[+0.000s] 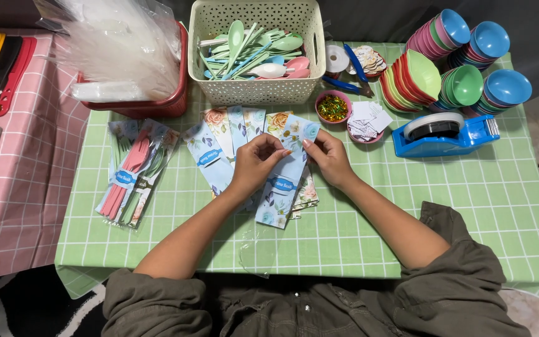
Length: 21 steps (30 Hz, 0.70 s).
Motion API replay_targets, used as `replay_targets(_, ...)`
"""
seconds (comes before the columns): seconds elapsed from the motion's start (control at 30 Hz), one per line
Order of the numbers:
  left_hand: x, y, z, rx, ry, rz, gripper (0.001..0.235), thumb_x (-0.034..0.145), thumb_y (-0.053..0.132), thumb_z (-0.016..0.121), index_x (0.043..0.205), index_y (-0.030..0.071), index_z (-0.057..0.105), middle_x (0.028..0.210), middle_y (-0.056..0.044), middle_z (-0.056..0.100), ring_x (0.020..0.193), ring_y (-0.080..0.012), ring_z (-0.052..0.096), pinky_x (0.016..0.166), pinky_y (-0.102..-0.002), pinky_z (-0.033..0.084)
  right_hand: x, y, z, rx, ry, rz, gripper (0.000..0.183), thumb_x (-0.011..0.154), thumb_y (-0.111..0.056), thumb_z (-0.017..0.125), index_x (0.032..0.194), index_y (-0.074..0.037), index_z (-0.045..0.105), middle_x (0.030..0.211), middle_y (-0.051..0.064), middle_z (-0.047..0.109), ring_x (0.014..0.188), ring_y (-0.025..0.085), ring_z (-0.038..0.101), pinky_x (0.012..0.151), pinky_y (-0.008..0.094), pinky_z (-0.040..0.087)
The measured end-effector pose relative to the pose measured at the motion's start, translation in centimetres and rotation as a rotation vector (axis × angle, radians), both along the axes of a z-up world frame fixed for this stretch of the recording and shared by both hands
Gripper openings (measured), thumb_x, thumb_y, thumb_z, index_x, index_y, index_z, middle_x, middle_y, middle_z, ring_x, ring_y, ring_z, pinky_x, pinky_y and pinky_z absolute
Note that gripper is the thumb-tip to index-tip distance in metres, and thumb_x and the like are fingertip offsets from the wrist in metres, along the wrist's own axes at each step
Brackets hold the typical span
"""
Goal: The person assembles plastic cutlery sets by placing a pink spoon and fork into a clear plastic sleeve with a floral header card, then seals the package. They repeat the process with a green spoon and fork, placing the finished packages on the table.
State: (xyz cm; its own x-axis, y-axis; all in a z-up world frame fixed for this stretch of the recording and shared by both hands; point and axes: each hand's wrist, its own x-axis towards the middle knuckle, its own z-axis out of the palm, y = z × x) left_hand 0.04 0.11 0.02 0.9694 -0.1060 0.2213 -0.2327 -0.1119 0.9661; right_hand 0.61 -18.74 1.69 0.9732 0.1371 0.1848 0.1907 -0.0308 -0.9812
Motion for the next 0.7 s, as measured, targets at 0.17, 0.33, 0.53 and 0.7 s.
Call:
replay_targets(0.17,-0.2,0.1,1.0,0.013,-0.030,0.036,0.013,0.086,0.013,0.080,0.085,0.009,0.069,0.077,-0.010,0.073,0.072,-0.0204,0.068,0.062,-0.030,0.056,0.1,-0.1,-1.0,0.018,0.043,0.017,0.016,0.099,-0.019,0.064,0.091,-0.005,0.068,0.067,0.009,0.064,0.060,0.015,0.065,0.054,0.026,0.054)
replay_targets(0.33,-0.3,0.1,1.0,0.011,-0.024,0.067,0.014,0.086,0.016,0.081,0.084,0.010,0.068,0.076,-0.010,0.073,0.065,-0.0155,0.059,0.057,-0.027,0.051,0.2,0.0,-1.1,0.031,0.063,0.007,0.015,0.098,-0.019,0.067,0.092,-0.005,0.069,0.069,0.009,0.064,0.060,0.016,0.066,0.055,0.028,0.056)
replay_targets(0.53,0.3,0.5,0.3,-0.105,-0.008,0.160,0.013,0.086,0.014,0.080,0.087,0.011,0.068,0.077,-0.007,0.073,0.073,-0.0151,0.067,0.061,-0.025,0.057,0.2,-0.6,-1.6,0.091,0.028,0.159,0.020,0.101,-0.024,0.063,0.108,-0.006,0.057,0.069,0.004,0.057,0.053,0.012,0.060,0.050,0.022,0.051)
replay_targets(0.7,0.4,0.4,-0.2,-0.132,-0.013,0.197,0.013,0.088,0.013,0.079,0.087,0.010,0.066,0.081,-0.007,0.073,0.079,-0.0178,0.070,0.064,-0.028,0.060,-0.6,0.5,-2.3,0.010,0.052,0.238,0.018,0.094,-0.017,0.070,0.082,-0.005,0.064,0.053,0.004,0.056,0.043,0.010,0.056,0.043,0.021,0.046)
